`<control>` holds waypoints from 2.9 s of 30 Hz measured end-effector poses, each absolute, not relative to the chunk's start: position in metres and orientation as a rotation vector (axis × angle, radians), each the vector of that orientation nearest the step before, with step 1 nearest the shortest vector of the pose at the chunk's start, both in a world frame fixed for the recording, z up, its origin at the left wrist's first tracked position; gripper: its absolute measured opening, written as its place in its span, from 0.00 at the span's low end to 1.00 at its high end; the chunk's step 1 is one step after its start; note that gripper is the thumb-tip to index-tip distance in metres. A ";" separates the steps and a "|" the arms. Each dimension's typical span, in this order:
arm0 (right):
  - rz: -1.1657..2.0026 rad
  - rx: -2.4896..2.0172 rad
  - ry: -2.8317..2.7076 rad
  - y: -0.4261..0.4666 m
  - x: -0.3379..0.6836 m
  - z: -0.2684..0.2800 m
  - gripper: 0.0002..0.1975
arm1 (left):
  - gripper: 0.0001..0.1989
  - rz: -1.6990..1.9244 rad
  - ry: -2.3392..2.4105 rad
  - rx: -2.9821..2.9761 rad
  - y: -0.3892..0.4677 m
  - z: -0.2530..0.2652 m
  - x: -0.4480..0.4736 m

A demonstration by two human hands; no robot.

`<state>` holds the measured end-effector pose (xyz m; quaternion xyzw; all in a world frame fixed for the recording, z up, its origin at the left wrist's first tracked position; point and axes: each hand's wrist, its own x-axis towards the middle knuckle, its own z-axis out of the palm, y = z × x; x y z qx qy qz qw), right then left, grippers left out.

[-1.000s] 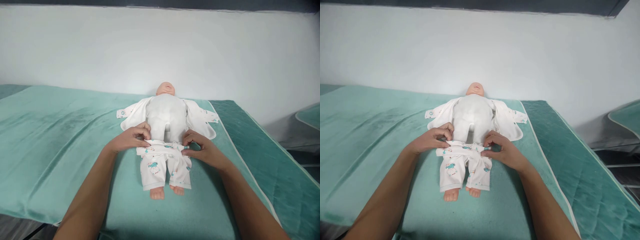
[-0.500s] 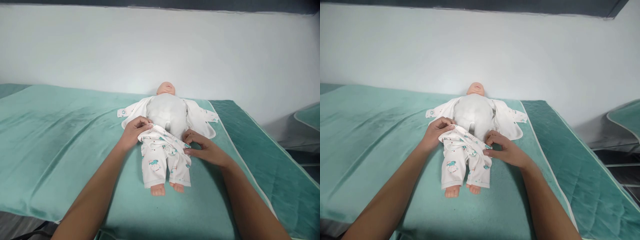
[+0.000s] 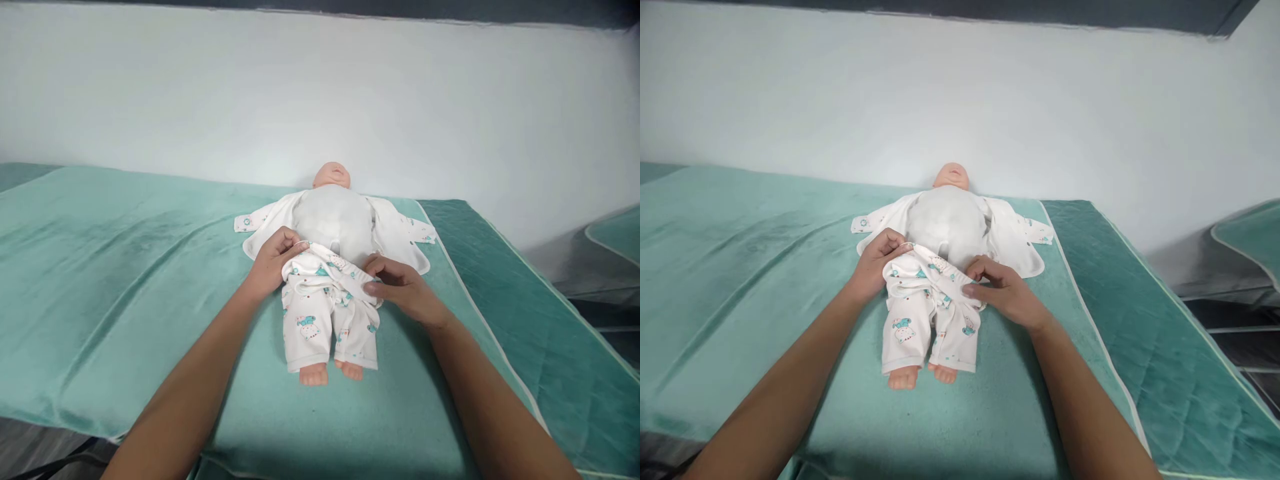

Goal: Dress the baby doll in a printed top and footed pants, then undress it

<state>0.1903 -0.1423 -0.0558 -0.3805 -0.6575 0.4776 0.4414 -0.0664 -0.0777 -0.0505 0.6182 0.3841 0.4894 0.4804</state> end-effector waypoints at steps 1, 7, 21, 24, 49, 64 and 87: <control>1.233 -0.946 -1.546 -0.142 0.192 -0.057 0.08 | 0.14 1.197 0.935 1.505 -0.078 -0.051 -0.067; 1.351 -0.934 -1.080 -0.137 0.195 -0.062 0.11 | 0.13 1.249 0.930 1.441 -0.073 -0.057 -0.070; 1.053 -0.971 -0.976 -0.109 0.190 -0.074 0.13 | 0.13 1.440 0.951 1.240 -0.045 -0.063 -0.063; 0.815 -1.013 -1.057 -0.100 0.179 -0.070 0.12 | 0.12 1.474 0.955 1.353 -0.037 -0.061 -0.058; 1.265 -1.065 -1.063 -0.052 0.207 -0.069 0.13 | 0.17 0.996 1.262 1.845 -0.015 -0.042 -0.066; 1.553 -1.021 -1.303 -0.070 0.216 -0.066 0.23 | 0.19 0.765 0.861 1.126 -0.023 -0.047 -0.069; 1.158 -1.236 -1.455 -0.070 0.190 -0.063 0.17 | 0.19 0.759 0.793 1.071 -0.019 -0.055 -0.066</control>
